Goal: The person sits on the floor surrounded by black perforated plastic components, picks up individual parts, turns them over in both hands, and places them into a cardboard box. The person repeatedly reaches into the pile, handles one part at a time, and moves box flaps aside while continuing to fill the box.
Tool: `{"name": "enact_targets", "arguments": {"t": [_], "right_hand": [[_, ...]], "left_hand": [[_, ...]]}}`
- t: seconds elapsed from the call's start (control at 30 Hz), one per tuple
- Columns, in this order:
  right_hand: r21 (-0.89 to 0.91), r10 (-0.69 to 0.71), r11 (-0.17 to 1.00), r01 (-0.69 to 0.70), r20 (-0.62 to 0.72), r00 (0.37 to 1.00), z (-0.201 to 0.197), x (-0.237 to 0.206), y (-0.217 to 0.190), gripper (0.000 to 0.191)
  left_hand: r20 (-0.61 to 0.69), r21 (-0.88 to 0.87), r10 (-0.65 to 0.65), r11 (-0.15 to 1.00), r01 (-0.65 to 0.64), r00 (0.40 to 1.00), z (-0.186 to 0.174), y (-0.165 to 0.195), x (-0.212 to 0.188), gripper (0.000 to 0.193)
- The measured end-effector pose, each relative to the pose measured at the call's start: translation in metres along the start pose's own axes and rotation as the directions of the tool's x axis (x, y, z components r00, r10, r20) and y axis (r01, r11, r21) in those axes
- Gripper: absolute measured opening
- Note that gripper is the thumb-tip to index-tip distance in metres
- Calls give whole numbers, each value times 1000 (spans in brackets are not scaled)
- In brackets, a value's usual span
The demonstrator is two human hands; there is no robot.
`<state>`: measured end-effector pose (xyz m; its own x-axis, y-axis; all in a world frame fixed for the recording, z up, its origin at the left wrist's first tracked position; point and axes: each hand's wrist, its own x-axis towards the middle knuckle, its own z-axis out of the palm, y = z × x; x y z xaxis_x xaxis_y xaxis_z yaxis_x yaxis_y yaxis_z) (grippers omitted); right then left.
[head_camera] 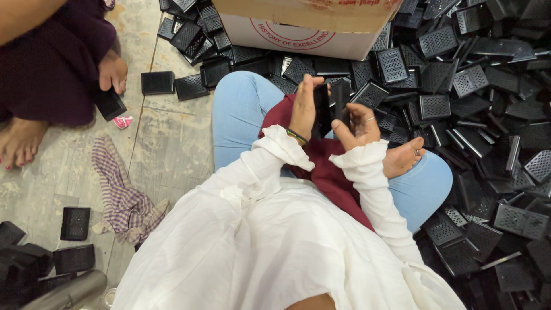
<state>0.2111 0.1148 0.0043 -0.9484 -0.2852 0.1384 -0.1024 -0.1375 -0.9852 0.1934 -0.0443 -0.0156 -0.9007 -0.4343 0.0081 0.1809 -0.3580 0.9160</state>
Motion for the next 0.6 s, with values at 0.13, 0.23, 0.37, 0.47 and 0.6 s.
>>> {"name": "enact_targets", "arguments": {"t": [0.13, 0.23, 0.37, 0.47, 0.6], "right_hand": [[20, 17, 1000, -18, 59, 998, 11, -7, -5, 54], [90, 32, 995, -39, 81, 996, 17, -8, -6, 57], [22, 168, 986, -168, -1, 986, 15, -10, -7, 61], [11, 91, 996, -92, 31, 995, 10, -13, -9, 61], [-53, 77, 996, -74, 53, 996, 2, -16, -11, 60]], "left_hand": [[144, -14, 42, 999, -40, 989, 2, 18, 4, 54], [213, -90, -23, 995, 43, 977, 5, 22, -4, 48], [190, -115, -12, 993, 34, 982, 7, 17, -14, 37], [208, -185, -32, 980, 72, 978, 7, 15, -18, 33], [225, -289, -57, 949, 123, 973, 9, 19, -25, 32]]}}
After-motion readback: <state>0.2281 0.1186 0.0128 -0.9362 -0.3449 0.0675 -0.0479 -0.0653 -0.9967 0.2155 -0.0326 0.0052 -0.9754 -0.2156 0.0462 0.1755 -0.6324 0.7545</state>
